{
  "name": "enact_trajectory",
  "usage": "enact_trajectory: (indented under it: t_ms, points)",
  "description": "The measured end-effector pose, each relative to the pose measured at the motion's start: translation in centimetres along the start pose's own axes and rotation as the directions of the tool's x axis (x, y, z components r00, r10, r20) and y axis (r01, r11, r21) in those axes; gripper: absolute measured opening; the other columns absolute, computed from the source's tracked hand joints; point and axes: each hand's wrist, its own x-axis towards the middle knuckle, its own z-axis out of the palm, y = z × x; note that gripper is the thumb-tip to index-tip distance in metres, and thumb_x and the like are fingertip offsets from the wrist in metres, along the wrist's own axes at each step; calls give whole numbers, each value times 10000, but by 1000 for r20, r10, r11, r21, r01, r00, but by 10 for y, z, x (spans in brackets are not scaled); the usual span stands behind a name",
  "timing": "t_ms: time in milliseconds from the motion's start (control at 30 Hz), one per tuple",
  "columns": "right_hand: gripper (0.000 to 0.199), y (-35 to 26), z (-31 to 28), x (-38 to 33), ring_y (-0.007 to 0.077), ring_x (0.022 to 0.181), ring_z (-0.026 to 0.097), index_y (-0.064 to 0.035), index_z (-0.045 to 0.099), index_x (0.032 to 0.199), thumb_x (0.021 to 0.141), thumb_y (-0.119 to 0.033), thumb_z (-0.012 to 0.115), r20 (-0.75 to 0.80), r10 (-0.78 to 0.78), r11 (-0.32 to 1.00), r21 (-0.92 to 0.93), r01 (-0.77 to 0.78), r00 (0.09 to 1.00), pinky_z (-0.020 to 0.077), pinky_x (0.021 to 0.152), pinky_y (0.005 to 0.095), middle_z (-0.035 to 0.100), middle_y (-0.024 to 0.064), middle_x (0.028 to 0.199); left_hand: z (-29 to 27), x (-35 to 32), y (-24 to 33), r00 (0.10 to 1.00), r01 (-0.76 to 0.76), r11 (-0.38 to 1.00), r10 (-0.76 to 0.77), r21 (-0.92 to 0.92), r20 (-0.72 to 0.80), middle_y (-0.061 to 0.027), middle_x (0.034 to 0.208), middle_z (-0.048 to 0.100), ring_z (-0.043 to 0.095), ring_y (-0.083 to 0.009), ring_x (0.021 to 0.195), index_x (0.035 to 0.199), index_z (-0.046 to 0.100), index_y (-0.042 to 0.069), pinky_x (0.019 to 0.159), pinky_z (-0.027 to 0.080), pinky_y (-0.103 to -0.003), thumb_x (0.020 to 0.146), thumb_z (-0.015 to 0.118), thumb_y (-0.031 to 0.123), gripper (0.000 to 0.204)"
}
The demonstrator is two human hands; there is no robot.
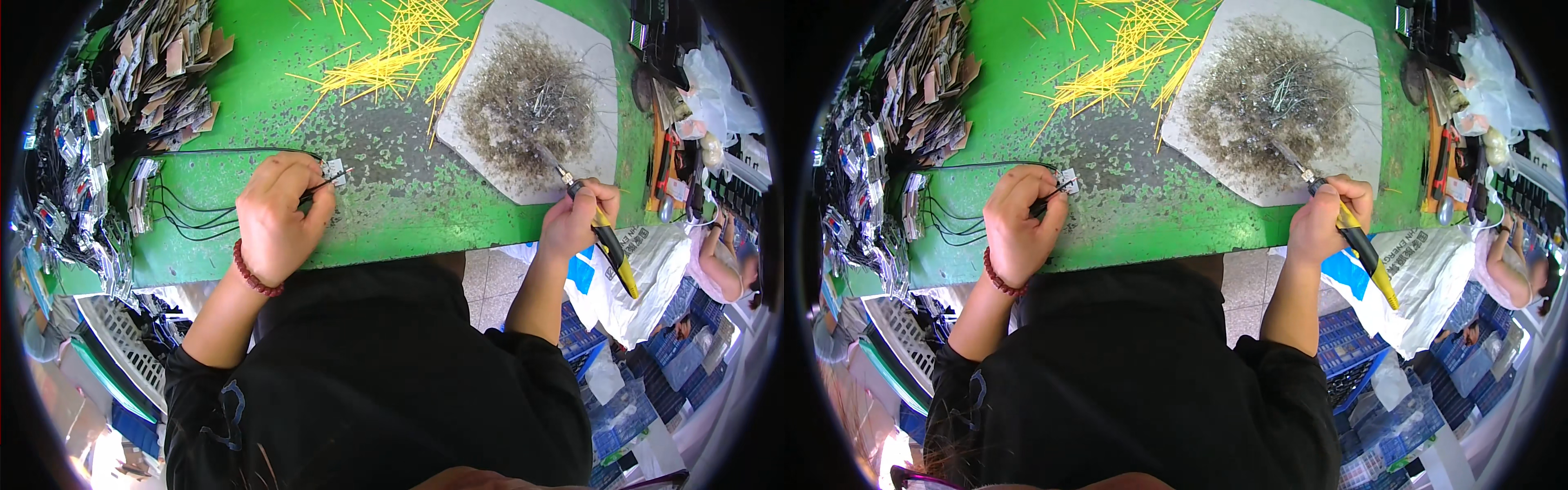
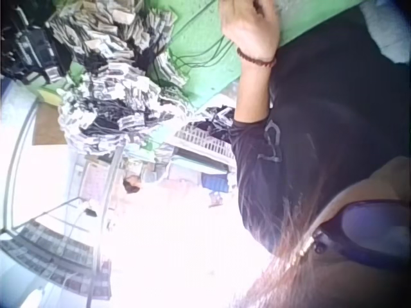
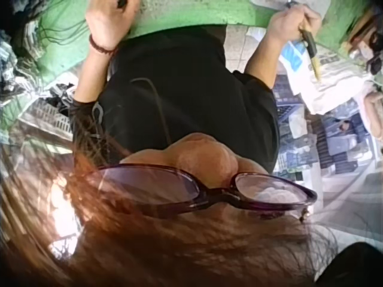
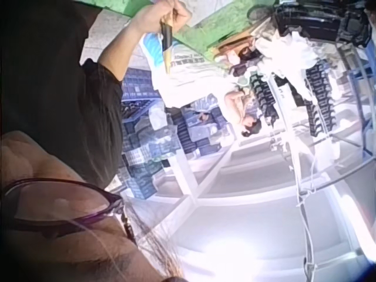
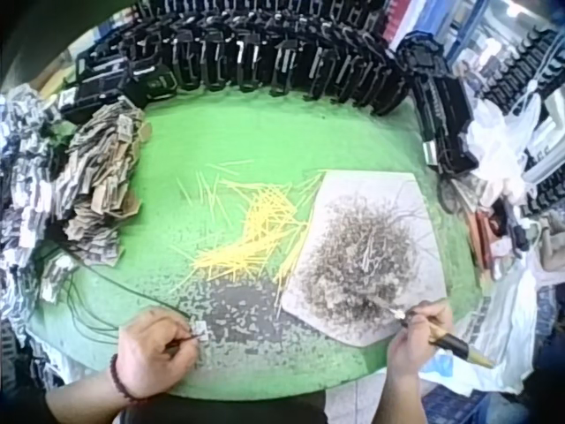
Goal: Soldering wires and electronic components onto toy car shells at a factory workbench.
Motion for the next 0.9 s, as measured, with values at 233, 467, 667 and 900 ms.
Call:
enact_trajectory:
  t_ms: [233, 467, 667, 900]
  points:
    - [92, 3, 2, 3, 76, 568, 385, -15, 484, 764, 715, 50, 526, -13, 19, 999, -47, -19, 1000, 294, 550, 216, 451, 14, 647, 0, 1, 0, 1000, -11, 1000, 11, -6, 2, -101, 802, 618, 595, -258, 723, 718, 563, 15, 645, 498, -339, 658, 675, -33, 136]
    - [84, 3, 0, 1, 81, 605, 401, -16, 480, 754, 706, 46, 509, -13, 29, 999, -27, -30, 999, 311, 580, 222, 460, 19, 656, 0, 1, -1, 1000, -26, 1000, 26, -6, -5, -97, 793, 613, 591, -260, 716, 714, 559, 19, 639, 495, -338, 656, 671, -35, 138]
    - [84, 5, -2, 0, 91, 609, 381, -16, 469, 735, 684, 36, 511, -19, 19, 1000, -9, -19, 1000, 311, 602, 232, 450, 23, 660, 0, 0, -3, 1000, -19, 1000, 19, -11, -12, -91, 796, 617, 591, -263, 712, 710, 557, 24, 635, 493, -341, 659, 673, -27, 137]
    - [74, 4, -1, -2, 91, 611, 377, -8, 471, 728, 671, 34, 495, -16, -5, 1000, -16, 4, 1000, 311, 606, 231, 454, 29, 665, 0, -1, -4, 1000, -17, 1000, 17, -15, -8, -87, 798, 620, 597, -263, 713, 711, 559, 27, 632, 497, -341, 660, 668, -25, 131]
